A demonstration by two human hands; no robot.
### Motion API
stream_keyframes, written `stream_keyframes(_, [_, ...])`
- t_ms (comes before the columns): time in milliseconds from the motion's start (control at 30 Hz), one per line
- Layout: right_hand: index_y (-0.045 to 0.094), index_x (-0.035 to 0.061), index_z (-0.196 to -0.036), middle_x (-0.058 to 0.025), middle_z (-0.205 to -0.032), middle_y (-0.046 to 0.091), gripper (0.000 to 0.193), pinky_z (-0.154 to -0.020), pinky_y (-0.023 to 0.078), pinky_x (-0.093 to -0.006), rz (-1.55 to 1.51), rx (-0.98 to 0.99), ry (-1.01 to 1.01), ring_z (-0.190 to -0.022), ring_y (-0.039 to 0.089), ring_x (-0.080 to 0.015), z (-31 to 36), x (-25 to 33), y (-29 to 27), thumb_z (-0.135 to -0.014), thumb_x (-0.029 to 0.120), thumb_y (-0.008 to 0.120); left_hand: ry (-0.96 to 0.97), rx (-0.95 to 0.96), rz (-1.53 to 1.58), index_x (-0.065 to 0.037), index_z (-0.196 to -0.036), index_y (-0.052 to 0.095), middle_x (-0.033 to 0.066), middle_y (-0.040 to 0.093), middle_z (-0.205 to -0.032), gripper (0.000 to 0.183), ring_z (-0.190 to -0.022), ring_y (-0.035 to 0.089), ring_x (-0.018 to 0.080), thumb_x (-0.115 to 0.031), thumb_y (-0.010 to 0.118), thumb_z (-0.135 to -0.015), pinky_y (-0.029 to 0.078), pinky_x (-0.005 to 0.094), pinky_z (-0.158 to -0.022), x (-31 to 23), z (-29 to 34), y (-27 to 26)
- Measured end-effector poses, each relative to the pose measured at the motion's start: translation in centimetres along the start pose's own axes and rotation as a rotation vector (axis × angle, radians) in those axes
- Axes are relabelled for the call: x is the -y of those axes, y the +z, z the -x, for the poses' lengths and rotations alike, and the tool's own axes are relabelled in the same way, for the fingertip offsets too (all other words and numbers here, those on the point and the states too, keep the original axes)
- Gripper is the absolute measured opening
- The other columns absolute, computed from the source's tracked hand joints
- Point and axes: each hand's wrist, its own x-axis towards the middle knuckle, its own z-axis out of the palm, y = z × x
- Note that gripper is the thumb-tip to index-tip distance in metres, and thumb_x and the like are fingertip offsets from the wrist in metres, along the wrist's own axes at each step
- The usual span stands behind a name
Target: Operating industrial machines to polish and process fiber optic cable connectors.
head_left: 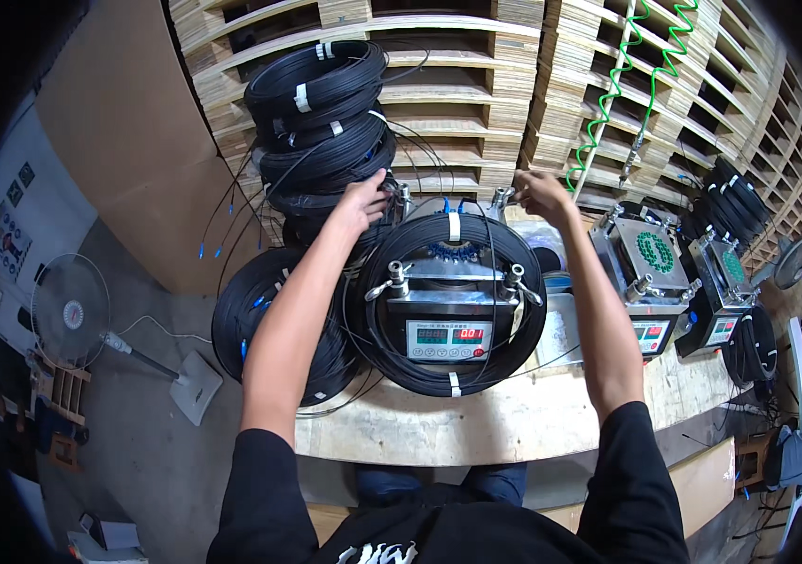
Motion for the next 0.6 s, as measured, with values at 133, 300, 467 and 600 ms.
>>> stream_keyframes(133, [0.059,0.0076,-0.096,-0.0024,-0.067,0.054,0.020,-0.049,0.039,-0.0271,-0.134,0.054,0.141,-0.054,0.047,-0.0116,-3.7,-4.2,-0.1,-0.100,0.027,0.061,-0.032,-0.075,0.112,-0.015,-0.085,0.067,-0.0010,0.066,-0.085,0.034,-0.077,0.058,0.0152,-0.048,0.073,-0.089,0.046,0.0431,-0.075,2.1,-1.6,4.3])
stream_keyframes(300, [0.062,0.0081,-0.097,-0.0010,-0.071,0.056,0.012,-0.052,0.039,-0.0247,-0.387,0.125,0.223,-0.059,0.048,-0.0103,-4.4,-5.4,-1.0,-0.100,0.019,0.059,-0.027,0.029,0.098,-0.017,-0.089,0.069,-0.0046,0.066,-0.084,0.027,-0.083,0.058,0.0135,-0.043,0.067,-0.095,0.042,0.0409,-0.079,2.2,-1.9,3.4])
stream_keyframes(467, [0.065,0.0064,-0.094,-0.0005,-0.071,0.058,0.015,-0.053,0.041,-0.0242,-0.360,0.078,0.162,-0.059,0.050,-0.0107,-3.2,-3.9,1.3,-0.099,0.020,0.063,0.012,0.092,0.090,-0.018,-0.098,0.069,-0.0048,0.066,-0.091,0.021,-0.089,0.058,0.0147,-0.038,0.063,-0.098,0.043,0.0411,-0.083,2.0,-1.8,0.9])
stream_keyframes(600, [0.065,-0.0007,-0.101,-0.0079,-0.071,0.065,0.025,-0.048,0.052,-0.0296,-0.026,-0.194,-0.068,-0.059,0.064,-0.0156,-1.7,-4.1,-0.8,-0.094,0.023,0.070,0.123,0.100,-0.059,-0.013,-0.119,0.066,0.0001,0.066,-0.106,0.028,-0.098,0.060,0.0175,-0.033,0.059,-0.101,0.049,0.0416,-0.089,2.2,1.3,3.3])
